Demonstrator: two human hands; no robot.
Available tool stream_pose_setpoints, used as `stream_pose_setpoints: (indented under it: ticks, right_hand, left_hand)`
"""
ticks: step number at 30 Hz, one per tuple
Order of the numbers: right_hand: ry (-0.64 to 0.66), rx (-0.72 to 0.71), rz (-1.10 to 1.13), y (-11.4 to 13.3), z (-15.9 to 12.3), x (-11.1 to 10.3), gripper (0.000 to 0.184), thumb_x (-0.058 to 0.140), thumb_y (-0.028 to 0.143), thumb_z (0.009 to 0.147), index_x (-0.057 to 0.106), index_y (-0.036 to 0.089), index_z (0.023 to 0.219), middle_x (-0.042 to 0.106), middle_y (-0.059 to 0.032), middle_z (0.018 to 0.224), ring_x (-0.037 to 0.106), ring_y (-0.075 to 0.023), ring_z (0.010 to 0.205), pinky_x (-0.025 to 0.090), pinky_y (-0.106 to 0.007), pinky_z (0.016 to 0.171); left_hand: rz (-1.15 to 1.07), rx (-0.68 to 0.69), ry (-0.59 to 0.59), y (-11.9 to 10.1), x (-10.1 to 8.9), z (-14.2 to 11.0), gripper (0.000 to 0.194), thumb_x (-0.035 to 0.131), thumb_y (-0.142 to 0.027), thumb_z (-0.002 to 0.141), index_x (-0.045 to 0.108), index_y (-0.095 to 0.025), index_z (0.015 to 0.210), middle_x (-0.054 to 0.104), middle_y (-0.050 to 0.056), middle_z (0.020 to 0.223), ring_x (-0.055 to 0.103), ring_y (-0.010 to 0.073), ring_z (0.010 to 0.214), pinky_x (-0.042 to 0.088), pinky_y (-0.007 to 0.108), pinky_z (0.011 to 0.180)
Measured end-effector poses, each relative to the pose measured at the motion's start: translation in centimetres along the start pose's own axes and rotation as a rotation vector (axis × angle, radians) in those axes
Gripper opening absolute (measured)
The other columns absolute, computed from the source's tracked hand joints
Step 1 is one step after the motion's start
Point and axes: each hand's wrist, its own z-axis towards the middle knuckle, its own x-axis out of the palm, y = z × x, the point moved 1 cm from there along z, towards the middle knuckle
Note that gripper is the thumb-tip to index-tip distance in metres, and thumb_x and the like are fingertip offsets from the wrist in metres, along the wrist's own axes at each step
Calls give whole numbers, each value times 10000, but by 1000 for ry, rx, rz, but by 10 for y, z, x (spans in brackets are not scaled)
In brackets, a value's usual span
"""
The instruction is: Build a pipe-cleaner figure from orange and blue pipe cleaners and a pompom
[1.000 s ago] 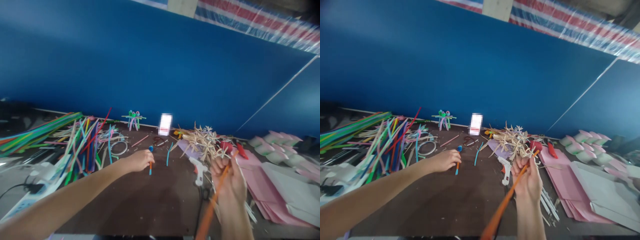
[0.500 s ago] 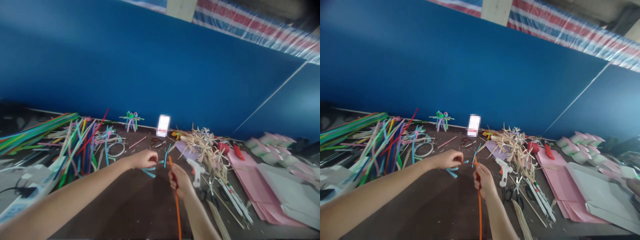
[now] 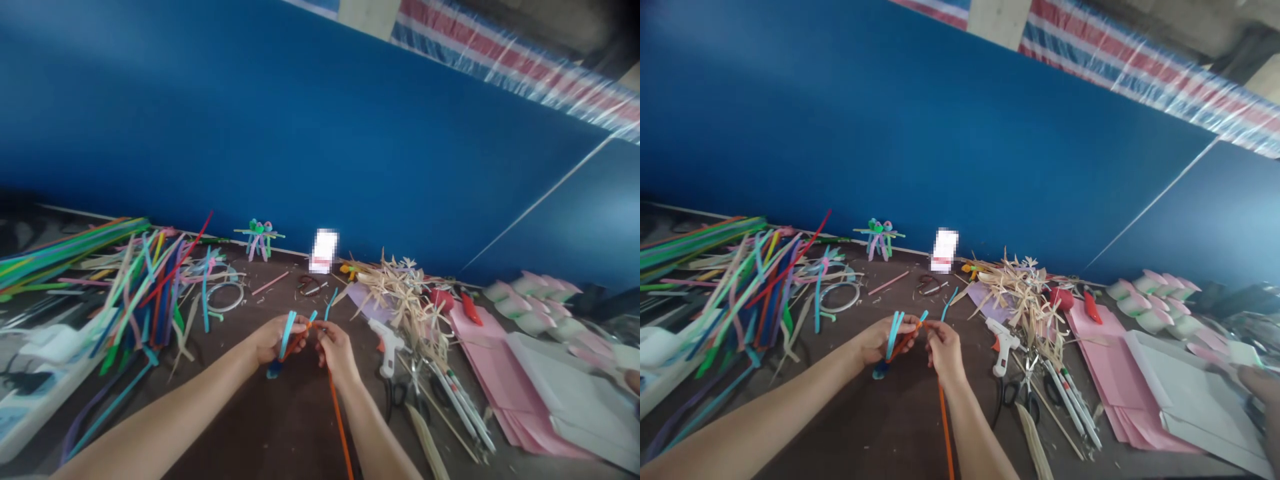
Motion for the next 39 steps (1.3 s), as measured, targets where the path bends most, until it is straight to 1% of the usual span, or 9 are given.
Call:
stream_pose_setpoints:
  ticks: [5,12,17,21,24,26,29,33,39]
  right_hand:
    - [-37,-45,-70,5,-3,2,251,530,345,682,586,134,805,419,90,395,321,-33,274,254,-145,267]
    - [-41,-55,-93,7,-3,1,227,541,331,685,600,136,786,394,93,357,309,-43,285,245,-147,267]
    - [-28,-75,-94,7,-2,1,206,544,313,686,602,140,781,390,94,356,307,-41,284,239,-144,268]
    - [-26,-57,-86,7,-1,2,183,542,304,677,589,140,744,401,93,361,316,-39,279,249,-142,270]
    - [-47,-51,-54,6,-1,3,167,536,303,671,562,141,701,453,78,398,354,-38,279,271,-143,284]
    - [-64,-45,-38,4,0,3,162,538,305,665,542,145,688,494,64,444,379,-38,286,271,-142,287]
    - [-61,-43,-40,3,0,4,159,553,304,656,534,148,675,484,69,433,351,-32,277,240,-141,280]
    - [-52,-52,-34,4,-2,5,176,560,323,662,536,149,676,441,85,387,307,-30,271,216,-145,281]
    - [-40,-67,-42,10,-4,6,223,574,371,654,561,152,692,446,80,398,321,-38,286,238,-160,297]
  left_hand:
    - [18,-6,-41,-1,3,-2,272,690,-270,596,518,-138,761,564,-19,585,543,90,492,411,188,447]
    - [121,11,-87,-3,4,-3,269,687,-312,600,525,-147,739,540,-33,567,526,86,475,425,202,448]
    - [137,-2,-134,-6,7,-5,321,691,-285,587,557,-156,847,543,-38,572,527,91,482,424,207,455]
    - [139,-10,-180,-8,8,-7,344,706,-269,554,585,-140,849,550,-31,559,524,98,487,415,213,460]
    - [162,-4,-213,-7,7,-8,348,704,-273,549,602,-128,849,563,-20,562,530,105,514,417,217,484]
    - [190,23,-218,-6,6,-7,346,693,-282,557,615,-119,852,569,-13,564,526,104,527,414,215,502]
    - [263,83,-232,-6,6,-7,328,664,-299,575,632,-113,843,541,-29,510,476,90,472,370,203,469]
    - [395,164,-219,-10,7,-8,305,636,-310,588,649,-106,815,496,-49,455,372,65,405,279,195,426]
    - [443,176,-79,-13,10,-10,314,607,-348,632,645,-108,832,390,-82,379,258,47,353,165,190,382]
